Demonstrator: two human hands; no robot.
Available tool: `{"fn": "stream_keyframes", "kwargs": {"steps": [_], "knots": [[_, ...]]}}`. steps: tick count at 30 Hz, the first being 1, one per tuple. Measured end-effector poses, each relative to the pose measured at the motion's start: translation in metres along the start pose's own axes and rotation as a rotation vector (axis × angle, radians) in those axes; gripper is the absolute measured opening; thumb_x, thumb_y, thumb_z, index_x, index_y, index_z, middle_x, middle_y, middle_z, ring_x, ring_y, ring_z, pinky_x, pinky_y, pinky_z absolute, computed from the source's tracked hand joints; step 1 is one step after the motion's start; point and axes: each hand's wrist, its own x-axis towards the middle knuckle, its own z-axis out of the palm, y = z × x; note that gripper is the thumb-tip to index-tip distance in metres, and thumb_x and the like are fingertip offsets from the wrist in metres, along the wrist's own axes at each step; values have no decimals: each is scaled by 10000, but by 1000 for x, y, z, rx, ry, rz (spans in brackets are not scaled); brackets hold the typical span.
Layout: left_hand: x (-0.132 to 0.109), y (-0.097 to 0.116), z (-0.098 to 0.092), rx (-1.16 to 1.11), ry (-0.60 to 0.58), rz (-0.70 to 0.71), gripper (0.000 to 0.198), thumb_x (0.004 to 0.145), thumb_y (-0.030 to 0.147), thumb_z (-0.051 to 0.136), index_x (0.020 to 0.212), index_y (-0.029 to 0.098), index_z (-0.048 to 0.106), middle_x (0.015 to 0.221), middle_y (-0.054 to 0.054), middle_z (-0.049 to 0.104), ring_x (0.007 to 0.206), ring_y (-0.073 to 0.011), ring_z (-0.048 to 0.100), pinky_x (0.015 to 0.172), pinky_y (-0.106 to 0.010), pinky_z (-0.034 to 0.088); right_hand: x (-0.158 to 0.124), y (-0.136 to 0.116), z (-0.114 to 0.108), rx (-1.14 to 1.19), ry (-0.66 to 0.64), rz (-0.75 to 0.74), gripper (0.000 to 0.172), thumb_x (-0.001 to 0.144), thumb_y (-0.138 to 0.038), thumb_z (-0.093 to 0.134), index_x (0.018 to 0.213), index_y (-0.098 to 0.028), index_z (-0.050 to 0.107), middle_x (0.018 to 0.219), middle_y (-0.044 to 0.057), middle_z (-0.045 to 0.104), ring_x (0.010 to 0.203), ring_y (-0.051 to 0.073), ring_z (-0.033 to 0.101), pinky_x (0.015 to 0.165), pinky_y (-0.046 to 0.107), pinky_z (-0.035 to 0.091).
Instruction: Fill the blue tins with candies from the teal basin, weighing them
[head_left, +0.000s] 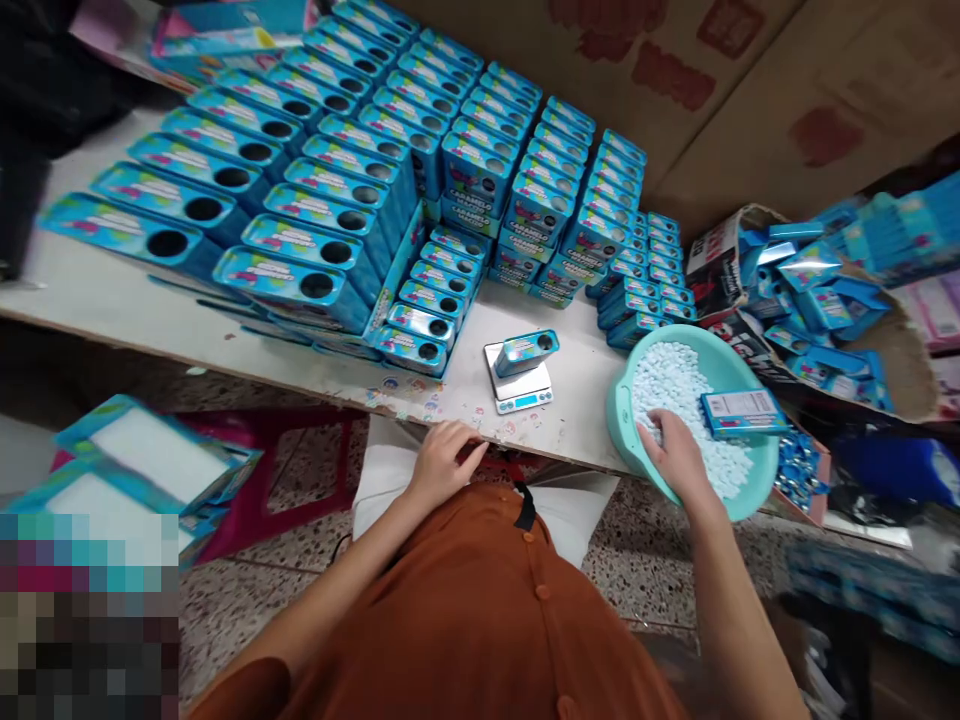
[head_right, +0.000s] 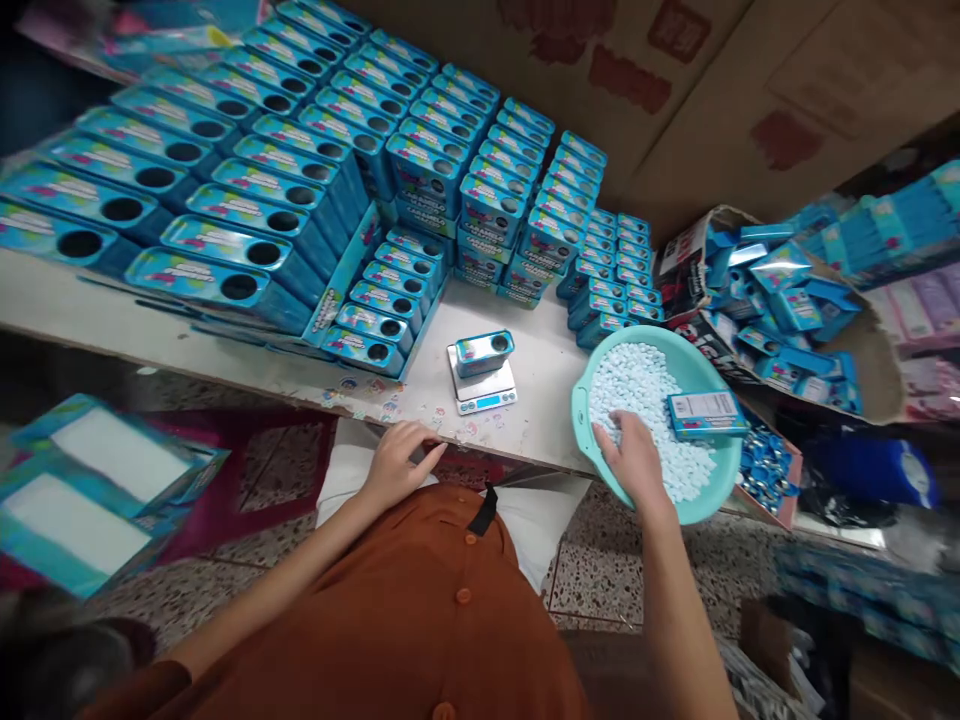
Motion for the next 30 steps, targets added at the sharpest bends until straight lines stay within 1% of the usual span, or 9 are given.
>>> {"fn": "stream_keyframes", "kwargs": {"steps": [2,5,9,11,14,16,19,24,30], "knots": [[0,-2,1,2,9,23,79,886,288,554,861,226,596,807,-20,635,827,-198,560,772,-334,424,1,-4,1,17,-30,9,451,894,-594,370,994,-202,570,995,93,621,914,231,559,817,338,406],[-1,-7,2,-7,18,44,61,879,289,565,872,232,587,816,-17,634,818,-203,569,771,-336,431,3,-6,2,70,-45,19,435,901,-592,359,840,-217,571,856,53,624,802,201,549,745,302,391],[0,-11,2,-13,33,79,56,875,294,571,876,241,586,817,-11,635,810,-206,582,766,-340,443,8,-2,0,262,67,104,457,870,-588,458,636,-204,541,620,-1,535,645,159,482,644,275,352],[0,-12,2,-16,42,99,61,878,298,564,871,242,588,824,-12,639,819,-207,588,764,-339,450,13,2,-4,515,179,242,435,830,-568,551,619,-188,557,562,-20,495,575,131,439,565,253,331],[0,-13,1,-10,61,129,70,882,299,563,868,236,591,832,-14,642,818,-197,585,759,-327,448,19,6,-14,1220,285,529,315,809,-468,637,717,-171,584,519,-61,450,441,71,330,413,201,239],[0,-14,1,-4,70,147,69,884,294,571,877,228,591,841,-13,640,825,-186,578,765,-314,439,22,7,-23,1597,255,629,221,850,-368,600,752,-177,548,497,-88,395,380,45,251,354,168,174],[0,-16,2,-3,72,167,66,885,289,580,888,223,588,846,-8,634,842,-178,571,773,-299,431,25,1,-33,1791,155,630,148,882,-218,497,739,-187,474,515,-87,380,364,32,267,328,120,177],[0,-15,1,0,74,176,64,891,284,574,876,224,588,833,-4,630,826,-178,565,771,-302,428,38,-33,-40,2014,60,577,216,911,-186,407,703,-213,357,542,-78,385,365,32,312,306,95,200],[-3,-12,2,9,71,162,68,896,264,560,861,219,596,824,-9,635,819,-179,571,767,-309,429,86,-112,-44,2165,-62,491,265,961,-263,369,700,-223,348,532,-84,346,361,45,297,290,120,180]]}}
